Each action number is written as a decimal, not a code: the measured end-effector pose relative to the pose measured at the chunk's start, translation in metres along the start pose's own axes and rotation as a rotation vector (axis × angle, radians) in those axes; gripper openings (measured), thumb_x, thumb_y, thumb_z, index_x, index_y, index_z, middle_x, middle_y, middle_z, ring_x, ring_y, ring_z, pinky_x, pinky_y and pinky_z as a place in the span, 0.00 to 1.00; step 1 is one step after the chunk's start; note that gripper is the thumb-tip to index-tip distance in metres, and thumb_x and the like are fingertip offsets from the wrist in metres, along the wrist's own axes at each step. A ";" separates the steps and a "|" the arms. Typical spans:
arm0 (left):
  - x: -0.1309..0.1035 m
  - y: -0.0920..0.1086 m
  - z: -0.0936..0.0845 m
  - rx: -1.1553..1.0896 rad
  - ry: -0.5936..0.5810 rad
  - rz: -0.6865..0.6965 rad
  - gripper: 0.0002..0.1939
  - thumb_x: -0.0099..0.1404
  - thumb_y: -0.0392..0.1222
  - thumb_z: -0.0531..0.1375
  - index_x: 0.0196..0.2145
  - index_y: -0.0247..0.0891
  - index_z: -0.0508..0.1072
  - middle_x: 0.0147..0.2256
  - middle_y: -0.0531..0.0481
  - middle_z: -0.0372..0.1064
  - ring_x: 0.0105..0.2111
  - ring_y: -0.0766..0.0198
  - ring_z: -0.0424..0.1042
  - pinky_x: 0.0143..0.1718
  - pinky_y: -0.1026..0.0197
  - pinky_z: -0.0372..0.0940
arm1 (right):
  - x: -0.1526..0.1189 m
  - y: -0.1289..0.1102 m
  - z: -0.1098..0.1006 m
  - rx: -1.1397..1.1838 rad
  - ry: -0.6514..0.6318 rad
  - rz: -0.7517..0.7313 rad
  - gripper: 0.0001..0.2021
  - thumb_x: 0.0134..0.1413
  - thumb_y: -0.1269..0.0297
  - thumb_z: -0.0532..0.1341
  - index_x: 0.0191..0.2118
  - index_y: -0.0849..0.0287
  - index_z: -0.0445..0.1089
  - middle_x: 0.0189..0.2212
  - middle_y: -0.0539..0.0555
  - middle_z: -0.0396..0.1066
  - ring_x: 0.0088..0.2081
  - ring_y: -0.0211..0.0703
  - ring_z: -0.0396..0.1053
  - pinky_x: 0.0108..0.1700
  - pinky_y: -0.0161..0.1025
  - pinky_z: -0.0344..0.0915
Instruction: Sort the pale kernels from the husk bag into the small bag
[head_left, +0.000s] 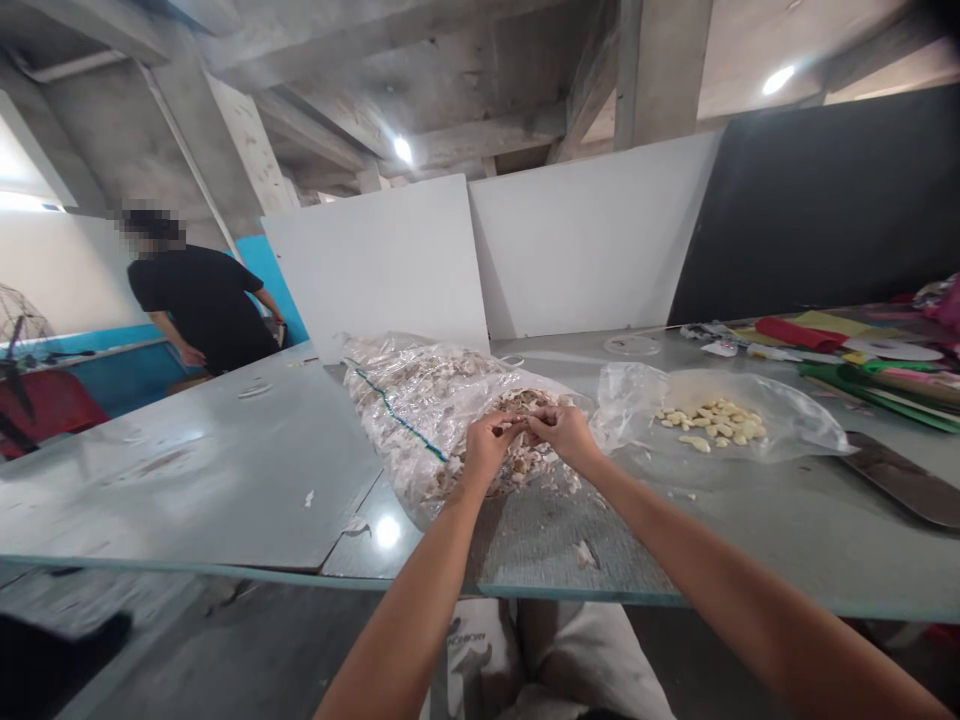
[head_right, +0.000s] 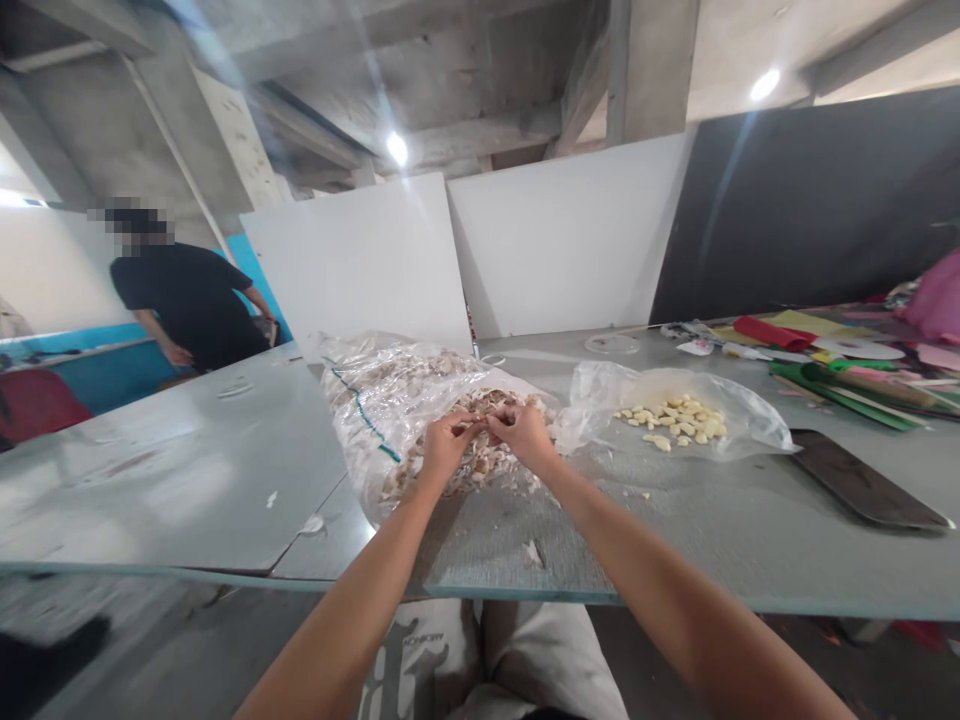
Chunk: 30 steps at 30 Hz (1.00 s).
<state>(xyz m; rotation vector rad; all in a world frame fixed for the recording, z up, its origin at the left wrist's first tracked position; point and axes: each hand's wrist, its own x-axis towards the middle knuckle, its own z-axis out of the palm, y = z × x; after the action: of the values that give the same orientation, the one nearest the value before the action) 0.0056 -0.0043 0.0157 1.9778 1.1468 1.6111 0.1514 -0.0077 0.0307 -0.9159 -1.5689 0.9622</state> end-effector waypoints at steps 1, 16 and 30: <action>0.000 0.000 0.000 -0.004 0.001 0.004 0.10 0.53 0.45 0.61 0.30 0.36 0.76 0.31 0.46 0.74 0.31 0.63 0.71 0.31 0.64 0.64 | 0.000 0.000 0.000 0.003 -0.005 -0.004 0.12 0.41 0.57 0.59 0.21 0.62 0.68 0.16 0.50 0.68 0.21 0.36 0.66 0.27 0.33 0.68; 0.000 0.008 0.001 -0.175 -0.014 -0.150 0.16 0.51 0.49 0.62 0.32 0.33 0.75 0.32 0.46 0.74 0.30 0.64 0.71 0.29 0.66 0.65 | 0.001 0.003 0.001 -0.059 0.026 -0.069 0.13 0.47 0.55 0.57 0.26 0.62 0.67 0.20 0.52 0.70 0.24 0.39 0.69 0.29 0.34 0.67; -0.001 0.004 0.000 -0.049 0.018 -0.047 0.14 0.52 0.49 0.61 0.31 0.35 0.74 0.31 0.48 0.72 0.27 0.67 0.69 0.25 0.68 0.61 | 0.001 0.000 -0.003 -0.003 0.016 0.006 0.15 0.43 0.54 0.60 0.30 0.62 0.74 0.22 0.52 0.72 0.25 0.40 0.70 0.30 0.35 0.69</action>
<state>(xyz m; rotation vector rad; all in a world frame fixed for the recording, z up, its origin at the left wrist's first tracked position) 0.0072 -0.0072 0.0176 1.8955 1.1402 1.6212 0.1539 -0.0062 0.0320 -0.9288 -1.5556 0.9549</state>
